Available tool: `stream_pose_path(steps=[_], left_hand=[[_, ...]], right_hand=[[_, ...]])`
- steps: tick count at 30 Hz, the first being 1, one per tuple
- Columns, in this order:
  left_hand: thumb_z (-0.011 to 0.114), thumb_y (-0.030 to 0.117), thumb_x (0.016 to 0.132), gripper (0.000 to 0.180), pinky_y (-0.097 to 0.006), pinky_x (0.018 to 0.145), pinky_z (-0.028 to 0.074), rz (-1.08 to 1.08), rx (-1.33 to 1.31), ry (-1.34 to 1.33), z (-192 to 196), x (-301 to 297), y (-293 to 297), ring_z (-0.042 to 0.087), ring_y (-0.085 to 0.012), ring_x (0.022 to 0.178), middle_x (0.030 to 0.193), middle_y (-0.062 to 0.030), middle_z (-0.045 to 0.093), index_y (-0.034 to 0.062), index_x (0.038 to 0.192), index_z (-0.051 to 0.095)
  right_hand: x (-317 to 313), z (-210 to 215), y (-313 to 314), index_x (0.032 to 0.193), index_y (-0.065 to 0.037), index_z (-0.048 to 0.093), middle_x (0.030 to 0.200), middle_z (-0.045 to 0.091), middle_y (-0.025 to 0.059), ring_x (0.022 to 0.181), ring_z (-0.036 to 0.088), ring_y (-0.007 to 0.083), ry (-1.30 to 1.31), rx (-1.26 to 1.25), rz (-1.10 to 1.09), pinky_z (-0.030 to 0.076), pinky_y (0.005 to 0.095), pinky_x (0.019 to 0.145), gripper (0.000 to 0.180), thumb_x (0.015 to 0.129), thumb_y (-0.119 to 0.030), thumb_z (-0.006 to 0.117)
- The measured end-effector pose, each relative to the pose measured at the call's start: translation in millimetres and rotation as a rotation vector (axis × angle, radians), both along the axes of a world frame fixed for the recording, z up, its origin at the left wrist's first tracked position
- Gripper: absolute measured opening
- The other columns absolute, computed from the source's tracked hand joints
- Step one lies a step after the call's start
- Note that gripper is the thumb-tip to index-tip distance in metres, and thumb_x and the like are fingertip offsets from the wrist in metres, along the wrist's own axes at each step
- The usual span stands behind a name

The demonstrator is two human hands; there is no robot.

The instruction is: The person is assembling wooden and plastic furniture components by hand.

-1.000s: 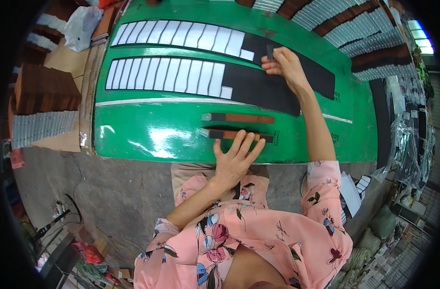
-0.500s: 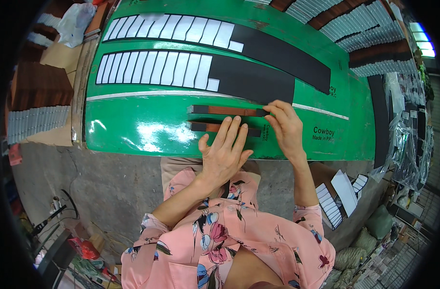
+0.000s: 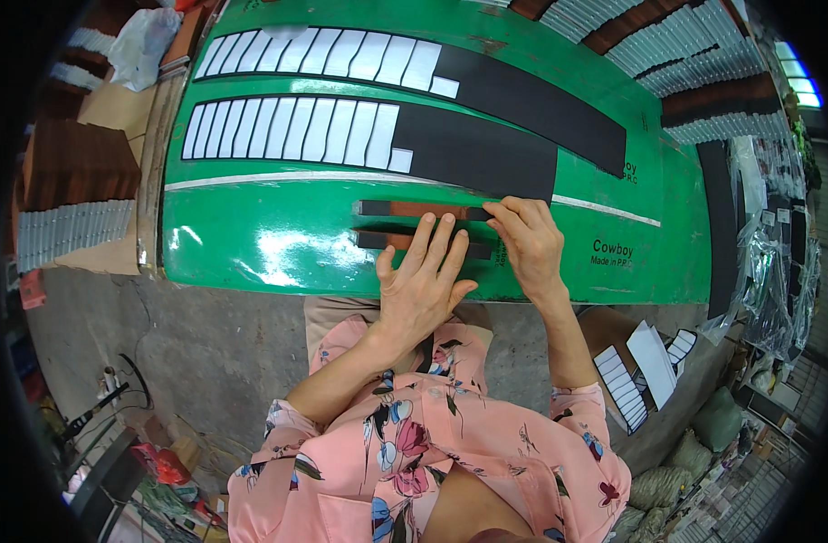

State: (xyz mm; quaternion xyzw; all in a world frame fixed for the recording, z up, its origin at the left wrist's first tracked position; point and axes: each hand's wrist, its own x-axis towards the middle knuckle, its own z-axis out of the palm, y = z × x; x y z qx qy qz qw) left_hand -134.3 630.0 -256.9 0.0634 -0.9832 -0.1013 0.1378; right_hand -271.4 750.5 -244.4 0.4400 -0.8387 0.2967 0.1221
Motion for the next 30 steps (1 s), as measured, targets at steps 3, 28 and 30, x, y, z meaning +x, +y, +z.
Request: stream_pose_path(steps=[3, 28, 30], left_hand=[[0.056, 0.047, 0.083, 0.055, -0.05, 0.104, 0.003, 0.0, 0.002, -0.005, 0, 0, 0, 0.038, -0.0195, 0.132, 0.138, -0.005, 0.046, 0.0155, 0.127, 0.052], [0.057, 0.045, 0.084, 0.052, -0.05, 0.104, 0.004, 0.005, -0.047, -0.007, -4, 0, 1, 0.038, -0.019, 0.131, 0.139, -0.0047, 0.046, 0.0159, 0.127, 0.052], [0.056, 0.045, 0.084, 0.051, -0.05, 0.103, 0.004, 0.0, -0.043, 0.008, -3, -1, 1, 0.038, -0.0189, 0.131, 0.138, -0.0048, 0.046, 0.0157, 0.126, 0.052]], right_hand=[[0, 1, 0, 0.093, -0.008, 0.068, 0.086, 0.062, 0.0029, 0.078, 0.059, 0.02, 0.003, -0.01, 0.004, 0.05, 0.0308, 0.059, 0.024, 0.069, -0.006, 0.073], [-3, -10, 6, 0.1, -0.005, 0.066, 0.097, 0.062, 0.0064, 0.084, 0.058, 0.0233, -0.24, -0.064, 0.053, 0.049, 0.0333, 0.067, 0.029, 0.071, -0.008, 0.073], [-3, -13, 10, 0.101, -0.004, 0.065, 0.1, 0.063, 0.0082, 0.086, 0.058, 0.025, -0.321, -0.1, 0.008, 0.049, 0.0347, 0.07, 0.03, 0.072, -0.006, 0.072]])
